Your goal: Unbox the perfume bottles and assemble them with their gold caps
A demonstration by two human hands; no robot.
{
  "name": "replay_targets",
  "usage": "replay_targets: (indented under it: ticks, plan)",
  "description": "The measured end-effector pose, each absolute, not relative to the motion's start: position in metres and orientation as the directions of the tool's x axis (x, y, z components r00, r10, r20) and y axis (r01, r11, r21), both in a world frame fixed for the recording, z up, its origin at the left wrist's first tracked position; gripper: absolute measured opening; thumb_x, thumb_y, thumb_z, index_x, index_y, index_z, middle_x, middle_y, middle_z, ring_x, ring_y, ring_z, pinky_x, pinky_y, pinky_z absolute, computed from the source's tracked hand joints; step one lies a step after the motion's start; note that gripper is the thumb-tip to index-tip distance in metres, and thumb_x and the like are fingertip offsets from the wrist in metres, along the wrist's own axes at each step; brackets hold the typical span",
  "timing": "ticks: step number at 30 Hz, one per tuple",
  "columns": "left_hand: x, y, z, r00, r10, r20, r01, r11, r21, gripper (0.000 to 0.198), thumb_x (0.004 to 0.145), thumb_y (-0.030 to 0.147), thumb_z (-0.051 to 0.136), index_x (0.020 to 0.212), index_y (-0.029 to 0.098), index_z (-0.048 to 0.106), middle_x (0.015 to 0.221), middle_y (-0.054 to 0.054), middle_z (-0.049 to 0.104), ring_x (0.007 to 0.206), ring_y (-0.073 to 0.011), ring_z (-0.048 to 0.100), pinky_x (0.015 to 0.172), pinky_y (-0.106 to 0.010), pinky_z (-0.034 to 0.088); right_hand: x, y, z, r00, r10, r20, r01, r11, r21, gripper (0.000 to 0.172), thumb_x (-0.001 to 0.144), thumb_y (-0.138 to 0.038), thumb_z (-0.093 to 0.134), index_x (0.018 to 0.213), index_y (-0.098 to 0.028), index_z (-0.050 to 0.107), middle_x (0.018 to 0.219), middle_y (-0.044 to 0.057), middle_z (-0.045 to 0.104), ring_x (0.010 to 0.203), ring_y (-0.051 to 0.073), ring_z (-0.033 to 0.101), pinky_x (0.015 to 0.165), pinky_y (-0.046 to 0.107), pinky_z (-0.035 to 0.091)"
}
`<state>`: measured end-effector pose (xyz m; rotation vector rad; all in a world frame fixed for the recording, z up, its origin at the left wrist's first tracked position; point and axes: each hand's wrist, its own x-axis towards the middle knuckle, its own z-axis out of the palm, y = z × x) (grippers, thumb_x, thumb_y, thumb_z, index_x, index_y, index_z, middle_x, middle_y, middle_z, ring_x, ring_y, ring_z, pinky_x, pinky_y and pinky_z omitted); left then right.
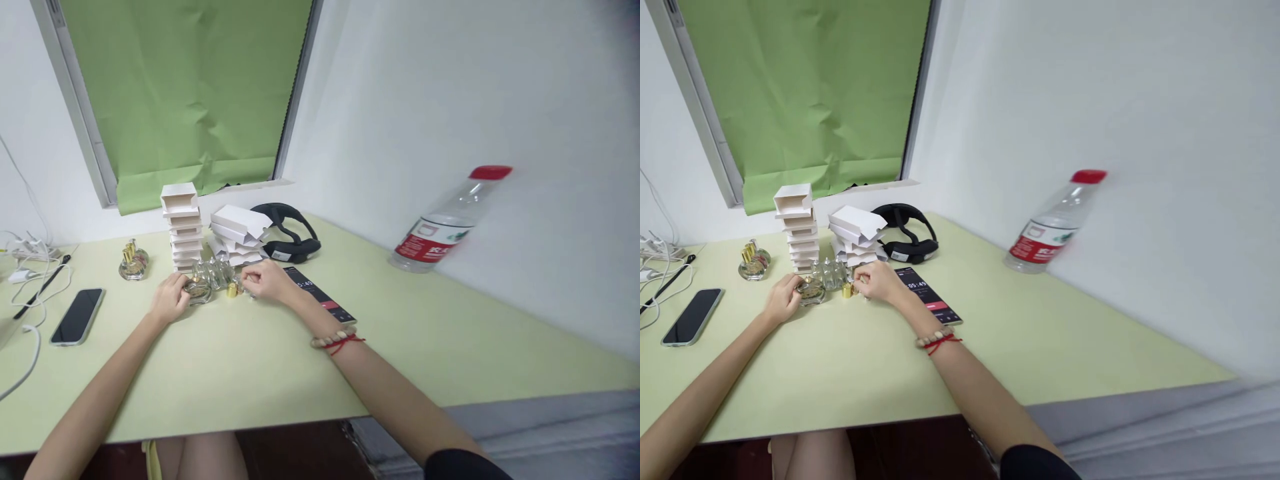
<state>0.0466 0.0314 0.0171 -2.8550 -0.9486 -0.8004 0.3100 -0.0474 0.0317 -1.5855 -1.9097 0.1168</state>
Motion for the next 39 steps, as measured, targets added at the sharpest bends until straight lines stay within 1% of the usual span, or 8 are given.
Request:
replay_targets:
  ticks: [5, 15, 18, 22, 24, 28, 33, 39]
  plan:
    - [0.047, 0.033, 0.015, 0.611, 0.616, 0.498, 0.664, -0.741, 0.103, 0.027, 0.086, 0.017, 0.036, 0.096, 0.022, 0.061, 0.096, -0.007, 0.063, 0.094, -0.0212, 0.057, 0.081, -0.033, 0.047, 0.310, -0.045, 0.032, -0.070, 0.940, 0.333, 0.862, 0.225, -0.455, 0.026, 0.067, -0.022, 0.051, 0.073, -0.017, 0.076, 0.048, -0.003, 0.048, 0.051, 0.010, 0.036, 0.055, 0.023, 0.025]
    - [0.047, 0.033, 0.013, 0.596, 0.625, 0.504, 0.667, -0.735, 0.122, 0.027, 0.089, 0.019, 0.037, 0.098, 0.022, 0.062, 0.100, -0.007, 0.062, 0.097, -0.0206, 0.056, 0.082, -0.032, 0.049, 0.307, -0.050, 0.039, -0.067, 0.978, 0.198, 0.889, 0.149, -0.433, 0.026, 0.067, -0.025, 0.056, 0.075, -0.016, 0.079, 0.047, -0.002, 0.050, 0.048, 0.009, 0.034, 0.053, 0.025, 0.023]
    - [0.047, 0.034, 0.012, 0.597, 0.618, 0.512, 0.668, -0.736, 0.110, 0.027, 0.089, 0.019, 0.037, 0.099, 0.022, 0.062, 0.101, -0.007, 0.062, 0.099, -0.0208, 0.056, 0.082, -0.032, 0.049, 0.308, -0.049, 0.037, -0.071, 0.987, 0.143, 0.843, 0.136, -0.520, 0.025, 0.066, -0.026, 0.057, 0.075, -0.015, 0.078, 0.046, -0.002, 0.054, 0.047, 0.009, 0.039, 0.051, 0.023, 0.027]
    - [0.047, 0.035, 0.011, 0.594, 0.599, 0.537, 0.650, -0.751, 0.119, 0.027, 0.088, 0.019, 0.038, 0.098, 0.021, 0.062, 0.100, -0.007, 0.061, 0.098, -0.0214, 0.055, 0.080, -0.032, 0.049, 0.313, -0.046, 0.033, -0.126, 0.992, -0.014, 0.726, 0.083, -0.683, 0.028, 0.067, -0.028, 0.057, 0.080, -0.013, 0.076, 0.047, -0.001, 0.059, 0.044, 0.010, 0.046, 0.050, 0.023, 0.035]
    - [0.048, 0.034, 0.011, 0.590, 0.596, 0.544, 0.644, -0.754, 0.127, 0.026, 0.088, 0.019, 0.038, 0.097, 0.021, 0.062, 0.099, -0.007, 0.061, 0.097, -0.0212, 0.055, 0.078, -0.032, 0.049, 0.317, -0.045, 0.032, -0.150, 0.987, -0.050, 0.693, 0.069, -0.718, 0.029, 0.066, -0.029, 0.060, 0.084, -0.012, 0.075, 0.048, -0.001, 0.059, 0.043, 0.010, 0.047, 0.049, 0.023, 0.035]
    - [0.048, 0.033, 0.013, 0.577, 0.610, 0.544, 0.653, -0.744, 0.143, 0.024, 0.088, 0.019, 0.039, 0.094, 0.021, 0.062, 0.099, -0.007, 0.061, 0.096, -0.0208, 0.055, 0.076, -0.031, 0.048, 0.322, -0.043, 0.028, -0.162, 0.985, -0.051, 0.691, 0.076, -0.718, 0.030, 0.064, -0.029, 0.065, 0.086, -0.012, 0.075, 0.050, -0.002, 0.057, 0.047, 0.010, 0.048, 0.049, 0.022, 0.033]
    - [0.048, 0.032, 0.014, 0.575, 0.614, 0.541, 0.655, -0.742, 0.147, 0.024, 0.087, 0.019, 0.039, 0.092, 0.021, 0.062, 0.097, -0.007, 0.061, 0.096, -0.0206, 0.055, 0.076, -0.030, 0.048, 0.323, -0.040, 0.025, -0.163, 0.986, -0.033, 0.698, 0.091, -0.710, 0.031, 0.062, -0.031, 0.066, 0.084, -0.012, 0.075, 0.061, -0.001, 0.061, 0.053, 0.009, 0.048, 0.052, 0.022, 0.035]
    - [0.048, 0.032, 0.015, 0.574, 0.611, 0.545, 0.651, -0.745, 0.149, 0.024, 0.086, 0.017, 0.039, 0.092, 0.020, 0.062, 0.098, -0.007, 0.062, 0.096, -0.0202, 0.057, 0.076, -0.030, 0.048, 0.327, -0.042, 0.030, -0.151, 0.988, 0.032, 0.724, 0.132, -0.677, 0.035, 0.062, -0.034, 0.069, 0.089, -0.014, 0.076, 0.058, -0.004, 0.052, 0.052, 0.008, 0.040, 0.051, 0.023, 0.028]
